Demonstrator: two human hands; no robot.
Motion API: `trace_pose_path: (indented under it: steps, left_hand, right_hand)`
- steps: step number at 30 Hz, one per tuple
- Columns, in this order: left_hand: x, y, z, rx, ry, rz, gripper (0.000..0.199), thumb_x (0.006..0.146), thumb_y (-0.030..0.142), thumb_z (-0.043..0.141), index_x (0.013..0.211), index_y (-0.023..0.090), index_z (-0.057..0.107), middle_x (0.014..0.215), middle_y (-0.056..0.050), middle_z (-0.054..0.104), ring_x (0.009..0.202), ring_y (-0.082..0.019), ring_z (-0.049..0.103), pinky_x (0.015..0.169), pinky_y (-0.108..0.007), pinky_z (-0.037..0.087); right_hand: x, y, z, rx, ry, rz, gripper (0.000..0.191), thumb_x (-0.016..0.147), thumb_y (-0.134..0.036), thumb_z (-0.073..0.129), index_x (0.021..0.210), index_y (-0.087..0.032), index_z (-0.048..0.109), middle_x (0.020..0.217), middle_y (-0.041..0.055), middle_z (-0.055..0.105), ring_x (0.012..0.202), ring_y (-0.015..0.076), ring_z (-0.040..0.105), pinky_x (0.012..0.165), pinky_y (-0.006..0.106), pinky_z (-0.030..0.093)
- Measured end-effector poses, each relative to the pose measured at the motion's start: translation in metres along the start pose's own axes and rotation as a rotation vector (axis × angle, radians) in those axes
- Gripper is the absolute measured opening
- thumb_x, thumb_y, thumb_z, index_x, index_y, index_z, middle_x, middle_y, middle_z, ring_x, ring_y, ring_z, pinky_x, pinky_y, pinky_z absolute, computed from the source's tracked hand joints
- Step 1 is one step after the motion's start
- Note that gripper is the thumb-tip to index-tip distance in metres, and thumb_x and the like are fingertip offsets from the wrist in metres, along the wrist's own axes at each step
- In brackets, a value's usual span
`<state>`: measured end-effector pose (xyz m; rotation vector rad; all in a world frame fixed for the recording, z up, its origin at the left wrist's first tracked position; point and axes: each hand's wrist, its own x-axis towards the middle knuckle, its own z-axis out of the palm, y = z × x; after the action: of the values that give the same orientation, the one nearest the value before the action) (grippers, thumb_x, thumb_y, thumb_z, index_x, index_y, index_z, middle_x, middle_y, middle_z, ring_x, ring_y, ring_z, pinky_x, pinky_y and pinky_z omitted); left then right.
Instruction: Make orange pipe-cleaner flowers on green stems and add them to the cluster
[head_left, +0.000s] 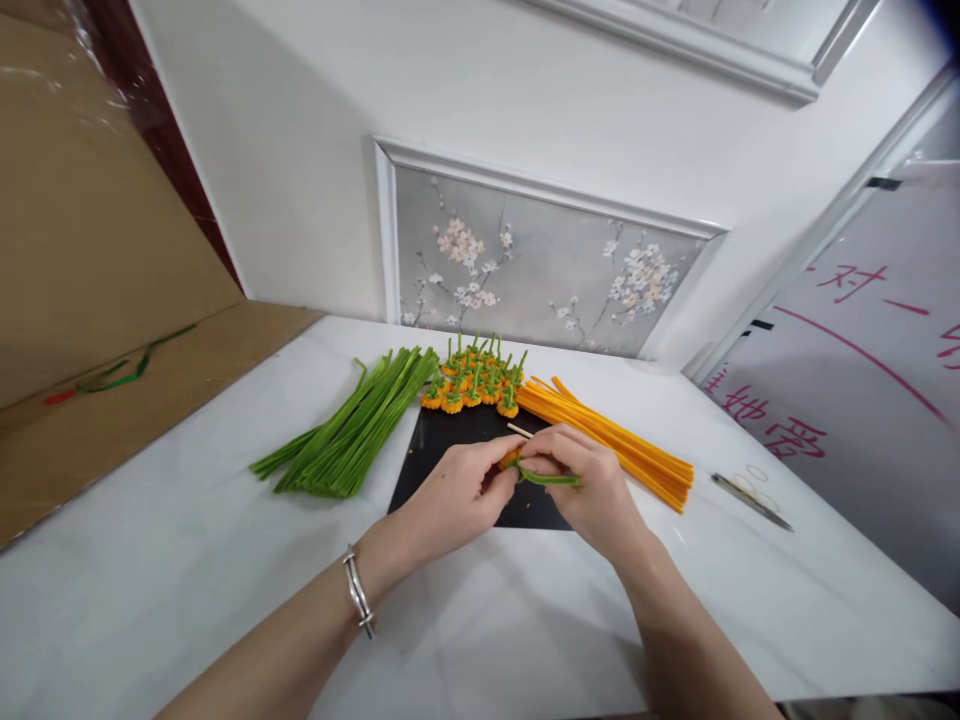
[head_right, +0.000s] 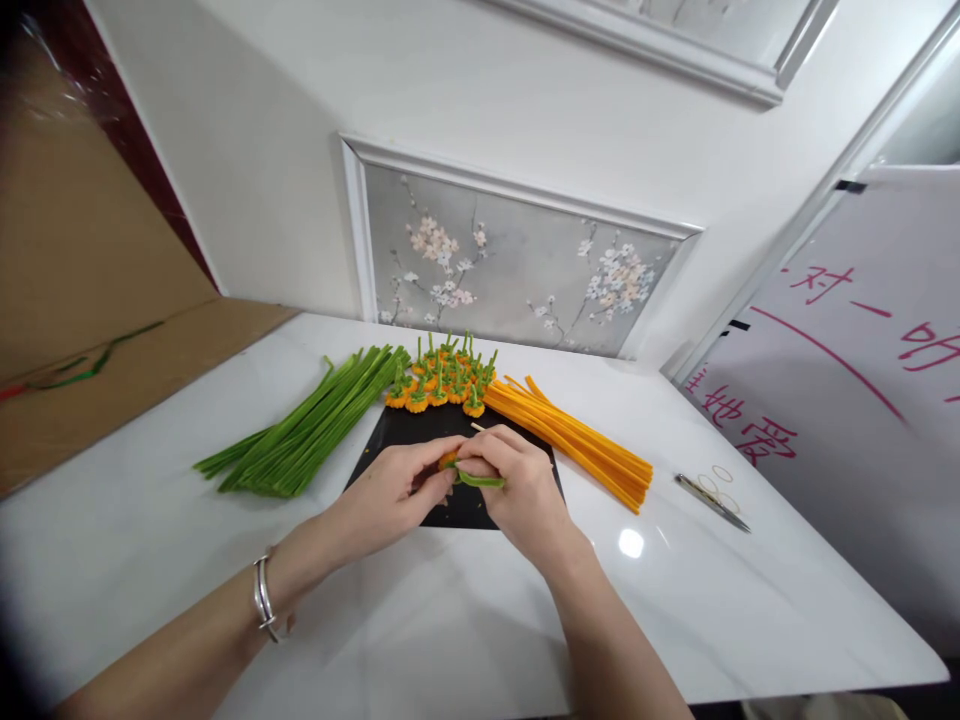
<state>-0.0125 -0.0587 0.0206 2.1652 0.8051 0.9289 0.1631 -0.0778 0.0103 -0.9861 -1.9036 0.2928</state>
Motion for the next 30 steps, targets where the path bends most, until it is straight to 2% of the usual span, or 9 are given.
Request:
trace_pose_path:
  steps: [5,9,12,16,20,23,27,30]
  left_hand:
    - [-0.001,-0.001,0.003,-0.007,0.059,-0.012,0.019,0.084,0.014,0.046,0.087,0.017,0.064,0.063,0.002,0.052,0.052,-0.009,0.041,0.048,-0.019,0.032]
    - [-0.001,0.004,0.005,-0.012,0.084,-0.022,0.023,0.086,0.017,0.047,0.096,0.019,0.067,0.063,0.002,0.053,0.050,-0.009,0.037,0.046,-0.019,0.029]
    - [-0.002,0.005,0.007,-0.083,0.129,-0.025,0.024,0.086,0.020,0.049,0.101,0.019,0.069,0.068,0.001,0.059,0.052,-0.010,0.042,0.048,-0.019,0.033]
    - [-0.003,0.002,0.011,-0.194,0.172,-0.065,0.026,0.082,0.023,0.057,0.103,0.019,0.071,0.073,-0.001,0.066,0.059,-0.013,0.053,0.054,-0.020,0.043]
    - [-0.002,-0.004,0.014,-0.328,0.156,-0.127,0.032,0.084,0.024,0.057,0.114,0.020,0.068,0.089,-0.003,0.070,0.080,-0.018,0.063,0.074,-0.028,0.053]
    - [0.001,-0.007,0.012,-0.588,0.140,-0.236,0.039,0.086,0.026,0.058,0.124,0.022,0.061,0.100,-0.004,0.069,0.089,-0.018,0.066,0.086,-0.034,0.054]
    - [0.003,-0.005,0.006,-0.871,0.161,-0.378,0.043,0.082,0.028,0.066,0.124,0.024,0.060,0.098,-0.004,0.070,0.084,-0.016,0.069,0.089,-0.035,0.054]
    - [0.004,-0.003,0.003,-0.918,0.167,-0.396,0.040,0.079,0.028,0.071,0.119,0.024,0.064,0.095,-0.003,0.071,0.082,-0.014,0.069,0.088,-0.030,0.054]
  right_hand:
    - [-0.002,-0.001,0.003,-0.079,0.002,-0.010,0.018,0.090,-0.012,0.045,0.081,-0.021,0.057,0.082,0.0027,0.059,0.074,0.0153,0.057,0.066,0.028,0.048]
    - [-0.003,-0.004,0.010,-0.144,0.111,-0.025,0.020,0.086,-0.007,0.041,0.078,-0.021,0.053,0.081,0.0036,0.057,0.074,0.0159,0.056,0.067,0.028,0.047]
    - [-0.004,-0.006,0.016,-0.191,0.173,-0.023,0.019,0.085,-0.007,0.042,0.077,-0.022,0.050,0.080,0.0039,0.056,0.072,0.0166,0.055,0.065,0.028,0.046]
    - [-0.003,-0.007,0.019,-0.199,0.175,0.005,0.018,0.085,-0.009,0.043,0.076,-0.021,0.052,0.078,0.0038,0.055,0.070,0.0171,0.054,0.063,0.030,0.046]
    - [-0.001,-0.002,0.011,0.013,0.134,0.105,0.013,0.089,-0.020,0.049,0.091,-0.022,0.061,0.085,0.0046,0.061,0.074,0.0176,0.060,0.065,0.030,0.051]
    - [0.000,0.004,0.002,0.275,0.183,0.266,0.019,0.088,-0.031,0.055,0.104,-0.022,0.060,0.078,0.0014,0.062,0.060,0.0139,0.059,0.055,0.027,0.051]
    - [0.001,0.007,-0.004,0.417,0.268,0.343,0.020,0.089,-0.036,0.056,0.098,-0.019,0.060,0.060,-0.0038,0.057,0.047,0.0101,0.053,0.050,0.024,0.047]
    - [0.002,0.002,-0.001,0.478,0.184,0.380,0.021,0.087,-0.038,0.058,0.094,-0.018,0.060,0.057,-0.0049,0.057,0.044,0.0089,0.052,0.046,0.022,0.046]
